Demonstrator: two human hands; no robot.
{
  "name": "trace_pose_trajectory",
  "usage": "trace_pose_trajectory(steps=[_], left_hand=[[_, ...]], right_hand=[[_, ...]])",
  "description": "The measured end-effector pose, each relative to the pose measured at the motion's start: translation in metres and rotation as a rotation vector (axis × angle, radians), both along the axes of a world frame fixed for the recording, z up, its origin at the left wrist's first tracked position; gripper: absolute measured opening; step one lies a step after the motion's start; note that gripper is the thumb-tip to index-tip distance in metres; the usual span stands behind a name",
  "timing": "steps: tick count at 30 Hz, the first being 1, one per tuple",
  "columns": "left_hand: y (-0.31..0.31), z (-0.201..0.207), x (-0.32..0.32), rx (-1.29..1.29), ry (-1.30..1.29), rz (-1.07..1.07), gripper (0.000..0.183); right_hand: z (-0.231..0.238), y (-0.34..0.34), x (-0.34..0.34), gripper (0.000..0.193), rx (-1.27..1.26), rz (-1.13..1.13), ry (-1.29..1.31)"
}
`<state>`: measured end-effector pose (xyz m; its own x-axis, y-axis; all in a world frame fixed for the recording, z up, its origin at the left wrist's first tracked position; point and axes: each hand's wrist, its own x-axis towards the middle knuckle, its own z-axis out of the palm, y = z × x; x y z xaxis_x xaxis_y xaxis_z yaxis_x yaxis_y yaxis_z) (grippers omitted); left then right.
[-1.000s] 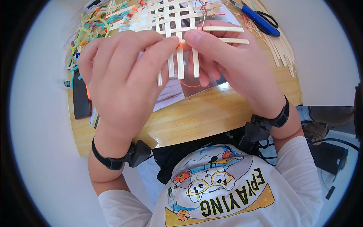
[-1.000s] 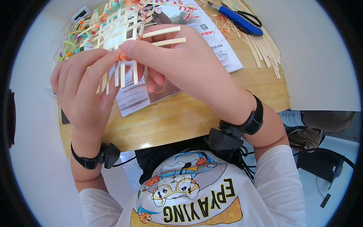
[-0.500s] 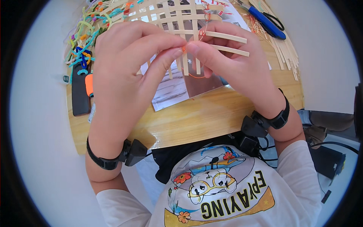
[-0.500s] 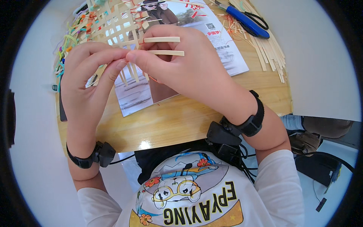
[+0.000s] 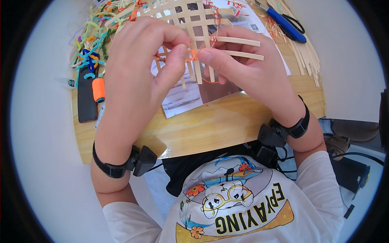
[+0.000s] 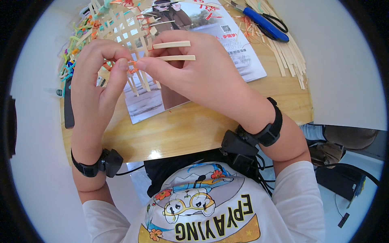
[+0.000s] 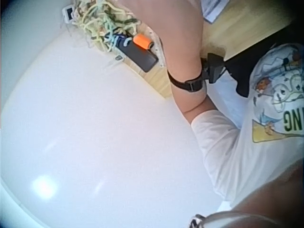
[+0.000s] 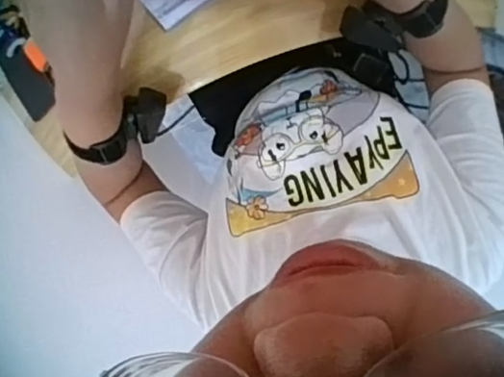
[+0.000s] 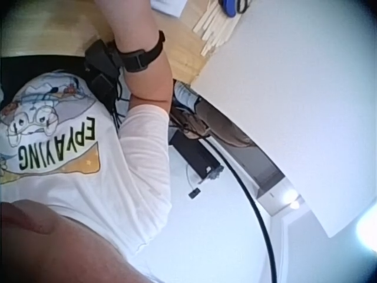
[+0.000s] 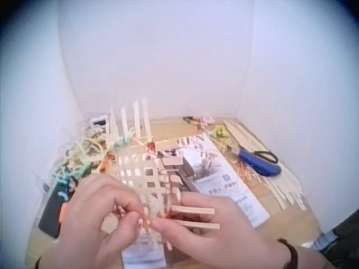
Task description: Weaving thin bamboo strips together and securing them with orange thread.
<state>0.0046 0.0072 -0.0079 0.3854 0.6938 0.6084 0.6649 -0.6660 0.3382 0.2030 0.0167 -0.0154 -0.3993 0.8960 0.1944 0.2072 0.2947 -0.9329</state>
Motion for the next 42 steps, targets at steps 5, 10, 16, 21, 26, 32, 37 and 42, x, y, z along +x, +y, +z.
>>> trace_pose_trajectory(steps=[5,10,16,21,26,32,37,42], left_hand=[[-0.005,0.003,-0.001,-0.295,-0.523,-0.093,0.011],[-0.014,0.029,0.000,-0.592,-1.103,-0.217,0.015],[-0.034,0.052,-0.013,-0.592,-1.276,-0.307,0.012],[-0.095,0.061,-0.029,-0.604,-1.097,-0.650,0.008],[-0.105,0.054,-0.004,-0.729,-0.749,-1.354,0.012],[-0.108,0.006,0.021,-1.110,-0.477,-1.460,0.014],[-0.116,0.003,0.030,-0.997,0.102,-0.799,0.006],[-0.086,0.055,0.016,-0.590,-0.047,-0.546,0.013]], right_hand=[[0.005,0.000,0.001,0.013,-0.049,0.017,-0.040],[-0.002,0.005,0.002,0.013,0.001,0.025,0.052],[-0.013,0.025,0.011,0.025,-0.109,-0.034,0.087],[-0.020,0.036,0.013,0.023,-0.143,-0.017,0.151],[-0.035,0.039,0.009,0.028,-0.074,-0.088,0.268],[-0.027,0.033,0.014,0.026,-0.026,-0.004,0.311],[-0.021,0.029,0.009,0.023,-0.003,-0.012,0.384],[-0.021,0.030,0.010,0.024,-0.047,-0.026,0.424]])
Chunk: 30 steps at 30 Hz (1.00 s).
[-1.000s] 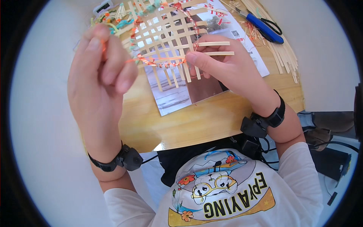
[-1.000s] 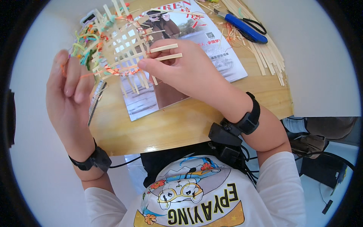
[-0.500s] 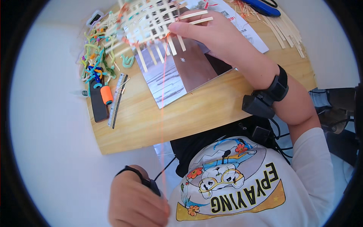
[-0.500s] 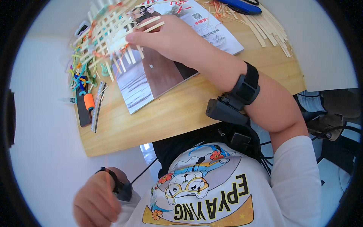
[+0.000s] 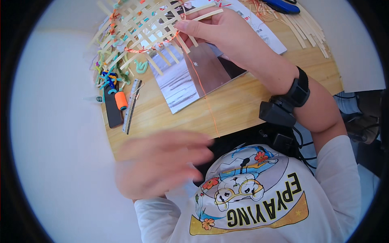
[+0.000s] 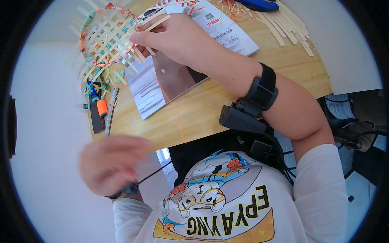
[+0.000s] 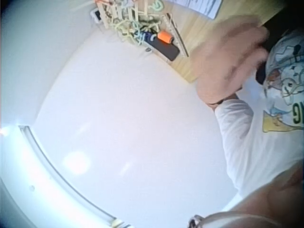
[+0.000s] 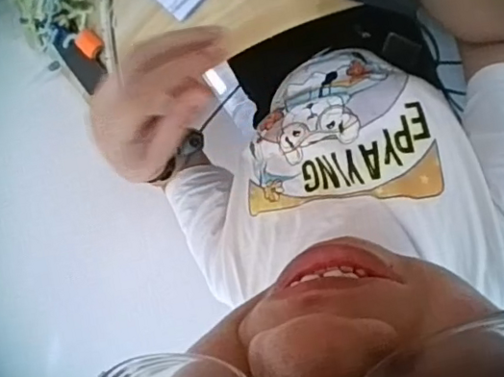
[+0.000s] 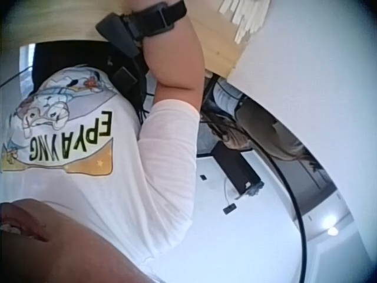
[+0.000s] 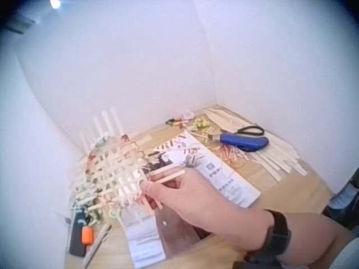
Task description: Weaving thin bamboo strips together and securing them with orange thread.
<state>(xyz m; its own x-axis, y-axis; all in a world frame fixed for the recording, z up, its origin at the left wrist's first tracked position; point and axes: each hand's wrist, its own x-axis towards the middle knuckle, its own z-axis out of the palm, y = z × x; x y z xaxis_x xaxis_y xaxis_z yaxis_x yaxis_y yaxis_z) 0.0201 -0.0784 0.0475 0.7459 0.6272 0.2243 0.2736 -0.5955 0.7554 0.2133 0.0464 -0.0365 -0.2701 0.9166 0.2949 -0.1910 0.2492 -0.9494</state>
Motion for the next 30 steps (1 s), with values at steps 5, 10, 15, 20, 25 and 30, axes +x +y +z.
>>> trace_pose_trajectory(steps=[5,10,15,20,25,30], left_hand=[[0.065,-0.011,0.018,0.733,0.056,0.648,0.018],[0.100,-0.034,0.023,0.868,0.165,0.547,0.014],[0.107,-0.052,0.022,0.848,0.032,0.653,0.010],[0.112,-0.059,0.012,0.836,-0.081,0.733,0.011],[0.111,-0.061,0.003,0.824,-0.101,0.709,0.011],[0.110,-0.059,0.003,0.747,-0.067,0.706,0.009]], right_hand=[[0.001,0.002,0.007,0.024,0.054,0.019,-0.030],[0.003,0.002,0.006,0.023,0.010,0.057,0.076],[0.006,0.000,0.004,0.045,-0.140,0.172,0.041],[-0.004,-0.016,-0.012,0.061,-0.194,0.217,0.061],[0.009,-0.026,-0.010,0.026,-0.433,0.545,-0.212],[0.022,-0.040,-0.007,0.019,-0.091,0.328,-0.247]])
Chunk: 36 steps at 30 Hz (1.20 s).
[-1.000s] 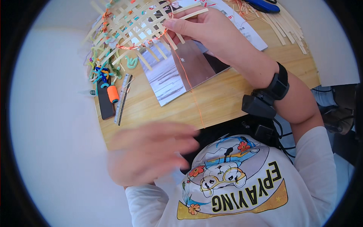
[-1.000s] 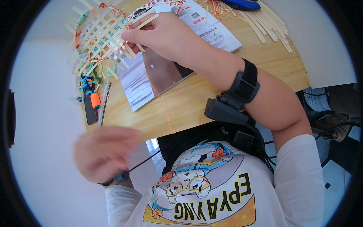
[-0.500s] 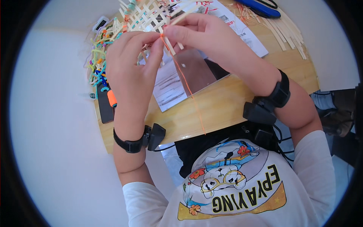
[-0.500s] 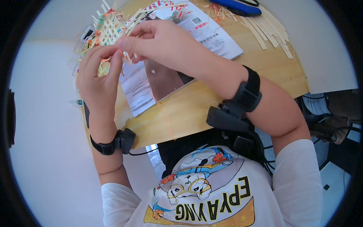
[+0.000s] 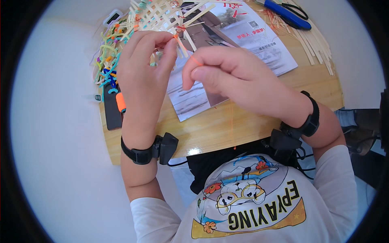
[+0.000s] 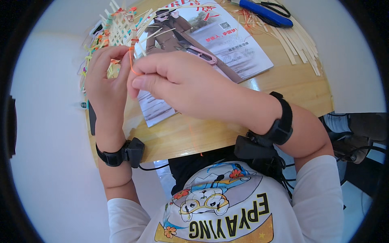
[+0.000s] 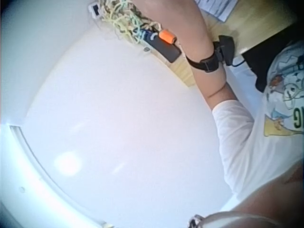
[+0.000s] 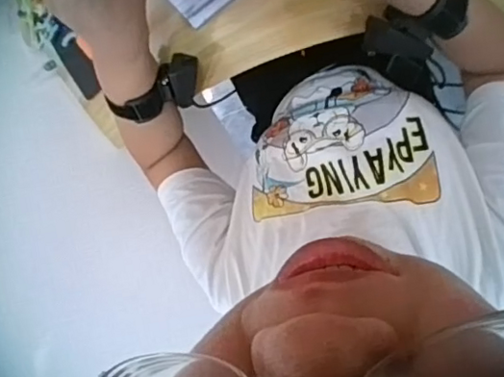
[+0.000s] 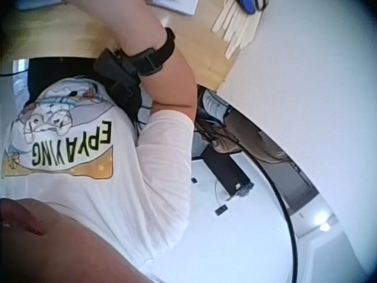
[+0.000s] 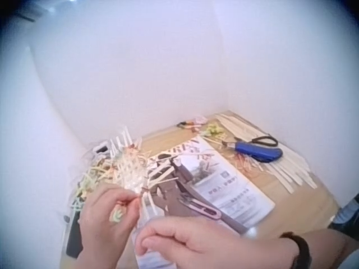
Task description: Weaving thin bamboo strips together and securing them with orange thread.
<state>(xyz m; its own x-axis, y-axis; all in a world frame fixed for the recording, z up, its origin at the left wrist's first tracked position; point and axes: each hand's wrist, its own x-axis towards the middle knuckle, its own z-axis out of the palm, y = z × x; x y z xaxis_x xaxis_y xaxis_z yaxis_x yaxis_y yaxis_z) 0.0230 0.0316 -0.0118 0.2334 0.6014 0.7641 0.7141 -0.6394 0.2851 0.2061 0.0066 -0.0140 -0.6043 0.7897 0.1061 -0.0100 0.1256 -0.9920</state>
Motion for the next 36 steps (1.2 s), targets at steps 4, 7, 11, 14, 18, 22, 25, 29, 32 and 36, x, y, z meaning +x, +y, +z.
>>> trace_pose_trajectory(steps=[4,7,11,14,18,22,25,29,32,36], left_hand=[[0.001,-0.002,0.000,-0.100,-0.070,-0.040,0.009],[-0.001,-0.007,-0.001,-0.244,-0.206,-0.103,0.010],[-0.006,-0.008,0.004,-0.393,-0.346,-0.143,0.013],[-0.014,-0.003,0.008,-0.751,-0.610,-0.305,0.015],[-0.018,-0.004,0.009,-0.840,-0.614,-0.407,0.016],[-0.021,-0.006,0.017,-0.751,-0.621,-0.433,0.018],[-0.023,-0.010,0.019,-0.663,-0.611,-0.386,0.027],[-0.021,-0.018,0.016,-0.413,-0.362,-0.294,0.042],[-0.025,-0.020,0.018,-0.360,-0.377,-0.213,0.059],[-0.028,-0.016,0.022,-0.420,-0.455,-0.333,0.074]], right_hand=[[0.009,0.003,0.008,0.018,0.357,-0.201,0.112],[0.012,0.013,0.020,0.023,0.491,-0.262,0.100],[0.011,0.018,0.021,0.024,0.458,-0.244,0.146],[0.010,0.019,0.017,0.024,0.424,-0.227,0.200],[0.009,0.020,0.016,0.025,0.371,-0.198,0.271],[0.009,0.020,0.019,0.026,0.321,-0.170,0.335],[0.007,0.016,0.016,0.026,0.277,-0.142,0.396],[0.007,0.018,0.008,0.027,0.218,-0.108,0.474],[0.006,0.014,0.004,0.028,0.167,-0.077,0.539],[0.008,0.013,0.003,0.029,0.096,-0.046,0.626]])
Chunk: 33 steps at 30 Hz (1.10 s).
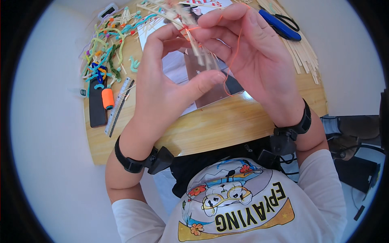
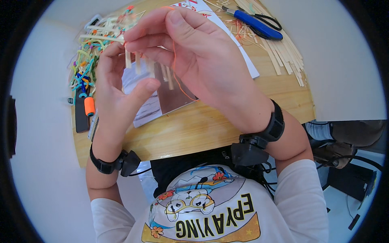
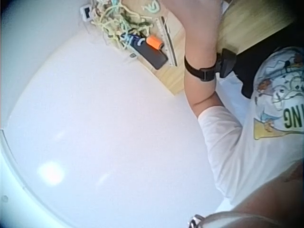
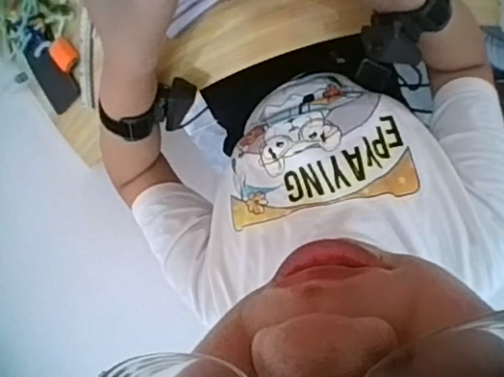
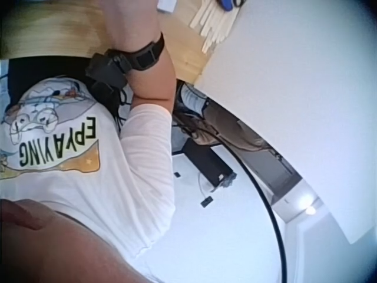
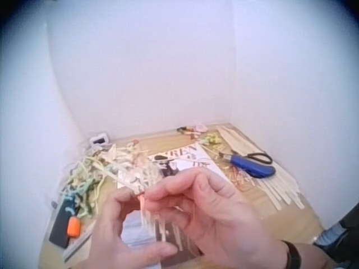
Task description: Weaving thin bamboo strips together and securing them with orange thread.
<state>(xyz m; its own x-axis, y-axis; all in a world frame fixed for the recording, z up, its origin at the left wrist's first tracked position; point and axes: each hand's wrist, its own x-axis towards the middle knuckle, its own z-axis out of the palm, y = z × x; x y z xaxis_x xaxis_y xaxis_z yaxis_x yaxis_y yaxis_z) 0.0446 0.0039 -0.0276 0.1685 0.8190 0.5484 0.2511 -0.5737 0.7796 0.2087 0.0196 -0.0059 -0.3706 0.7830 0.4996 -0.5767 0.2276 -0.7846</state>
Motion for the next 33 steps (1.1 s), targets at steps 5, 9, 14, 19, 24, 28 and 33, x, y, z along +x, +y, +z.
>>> trace_pose_trajectory(steps=[5,9,14,19,24,28,33], left_hand=[[-0.004,-0.001,0.005,-0.061,-0.030,-0.055,0.077],[0.006,-0.002,0.002,0.092,-0.129,0.117,0.044],[0.015,0.008,-0.013,0.364,0.088,0.220,0.019],[0.023,0.013,-0.030,0.654,0.371,0.355,0.026],[0.018,0.024,-0.034,0.784,0.502,0.371,0.027],[0.016,0.025,-0.036,0.782,0.576,0.362,0.029],[0.016,0.025,-0.034,0.791,0.603,0.363,0.030]], right_hand=[[-0.002,0.001,0.001,0.030,-0.071,0.061,0.109],[-0.003,0.007,0.007,0.032,0.022,0.141,0.154],[0.002,0.015,0.023,0.032,0.399,0.047,0.047],[0.021,-0.007,0.032,0.029,0.543,-0.224,-0.366],[0.027,-0.008,0.036,0.030,0.752,-0.403,-0.531],[0.019,-0.001,0.038,0.031,0.787,-0.646,-0.552],[0.024,-0.006,0.035,0.033,0.690,-0.486,-0.497]])
